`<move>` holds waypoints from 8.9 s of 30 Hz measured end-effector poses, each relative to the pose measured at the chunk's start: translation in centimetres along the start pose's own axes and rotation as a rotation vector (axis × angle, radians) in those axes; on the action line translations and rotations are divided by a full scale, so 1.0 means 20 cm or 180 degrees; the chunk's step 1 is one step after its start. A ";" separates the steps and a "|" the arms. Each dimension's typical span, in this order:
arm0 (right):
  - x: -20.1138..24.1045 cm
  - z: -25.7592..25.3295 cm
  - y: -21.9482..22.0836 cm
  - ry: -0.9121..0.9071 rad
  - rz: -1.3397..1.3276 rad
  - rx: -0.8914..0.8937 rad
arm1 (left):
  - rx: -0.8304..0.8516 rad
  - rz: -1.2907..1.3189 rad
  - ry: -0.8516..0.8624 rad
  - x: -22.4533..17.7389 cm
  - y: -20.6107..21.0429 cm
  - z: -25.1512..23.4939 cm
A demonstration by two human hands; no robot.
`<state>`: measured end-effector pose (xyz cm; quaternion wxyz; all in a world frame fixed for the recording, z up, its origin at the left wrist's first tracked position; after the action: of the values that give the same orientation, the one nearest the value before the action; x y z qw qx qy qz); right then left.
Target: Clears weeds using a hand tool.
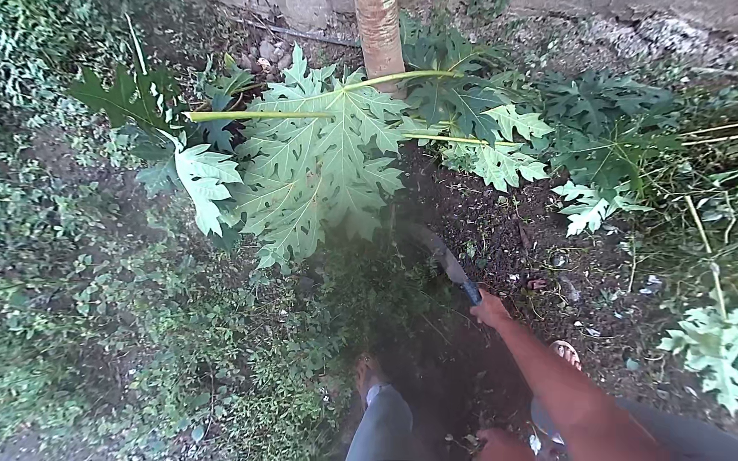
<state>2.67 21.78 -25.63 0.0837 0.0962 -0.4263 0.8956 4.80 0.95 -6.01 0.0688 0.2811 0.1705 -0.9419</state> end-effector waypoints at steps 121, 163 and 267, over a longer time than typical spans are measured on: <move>-0.46 0.08 0.22 0.1510 -0.1598 -0.0536 | 0.0319 -0.0158 -0.0193 -0.03 0.04 -0.08; -0.84 0.57 0.40 0.0908 -0.0241 -0.0222 | 0.0319 -0.0126 -0.0290 0.01 0.08 -0.07; 0.65 -0.10 0.30 0.0207 -0.0866 -0.0049 | -0.0741 0.0825 -0.0077 0.08 0.05 -0.02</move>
<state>-11.43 20.48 -28.21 0.2189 0.1233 -0.4132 0.8753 3.99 0.04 -7.55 0.2239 0.2795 0.2399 -0.9024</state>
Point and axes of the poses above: each hand's wrist, its own z-axis away from the middle knuckle, its own y-axis out of the palm, x = y × z, the point moved 5 cm from there along -z, towards the middle knuckle, and after that the axes turned 14 degrees about -x, right-handed, at the moved point
